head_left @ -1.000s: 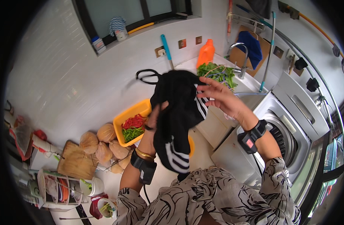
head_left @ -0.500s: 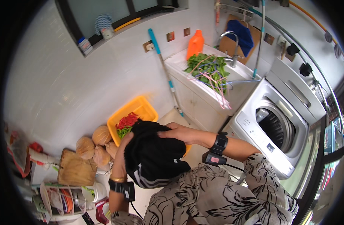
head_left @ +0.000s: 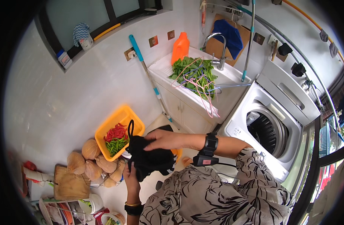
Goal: The person hangs wet clothes on hangers and places them on a drying rack.
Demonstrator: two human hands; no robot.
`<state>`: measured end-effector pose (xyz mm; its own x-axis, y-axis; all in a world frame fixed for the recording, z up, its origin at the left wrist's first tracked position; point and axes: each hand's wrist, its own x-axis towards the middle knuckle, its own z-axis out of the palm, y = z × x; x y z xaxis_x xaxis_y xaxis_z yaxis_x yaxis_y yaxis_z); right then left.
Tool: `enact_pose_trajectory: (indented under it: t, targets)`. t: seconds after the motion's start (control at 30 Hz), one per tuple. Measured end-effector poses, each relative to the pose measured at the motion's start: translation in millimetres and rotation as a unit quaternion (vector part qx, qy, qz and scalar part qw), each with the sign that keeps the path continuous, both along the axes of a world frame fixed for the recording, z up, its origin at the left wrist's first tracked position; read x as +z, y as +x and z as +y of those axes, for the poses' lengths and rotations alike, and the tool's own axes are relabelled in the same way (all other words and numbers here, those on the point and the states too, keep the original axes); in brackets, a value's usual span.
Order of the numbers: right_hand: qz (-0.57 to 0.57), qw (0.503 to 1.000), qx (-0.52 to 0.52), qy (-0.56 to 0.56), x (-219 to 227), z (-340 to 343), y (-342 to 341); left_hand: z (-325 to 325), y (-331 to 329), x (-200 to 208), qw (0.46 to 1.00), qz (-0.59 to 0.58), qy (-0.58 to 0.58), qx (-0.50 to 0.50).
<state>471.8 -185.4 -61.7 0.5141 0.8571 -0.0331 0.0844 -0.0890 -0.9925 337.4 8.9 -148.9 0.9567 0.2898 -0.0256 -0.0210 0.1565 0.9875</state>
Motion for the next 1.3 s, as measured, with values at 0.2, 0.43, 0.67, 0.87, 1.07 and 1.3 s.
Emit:
enact_pose_trajectory:
  t: [0.2, 0.43, 0.67, 0.87, 1.07, 1.3]
  targets:
    - [0.085, 0.996, -0.006, -0.016, -50, -108, 74, -8, 32, 50, 0.995, 0.017, -0.1, 0.008]
    - [0.122, 0.864, -0.464, -0.155, -157, -270, 184, -50, 57, 51, 0.978, 0.194, -0.052, -0.062]
    - [-0.311, 0.791, -0.462, -0.25, -165, -289, 273, -54, 69, 43, 0.971, 0.236, -0.019, -0.01]
    - [0.106, 0.783, -0.613, -0.014, -164, -217, 347, -70, 80, 59, 0.971, 0.237, -0.006, -0.018]
    - [0.118, 0.864, -0.488, -0.038, -205, -215, 339, -71, 70, 45, 0.974, 0.226, 0.017, 0.011]
    - [-0.336, 0.726, -0.53, -0.281, -122, -227, 339, -75, 72, 50, 0.972, 0.233, 0.031, 0.032]
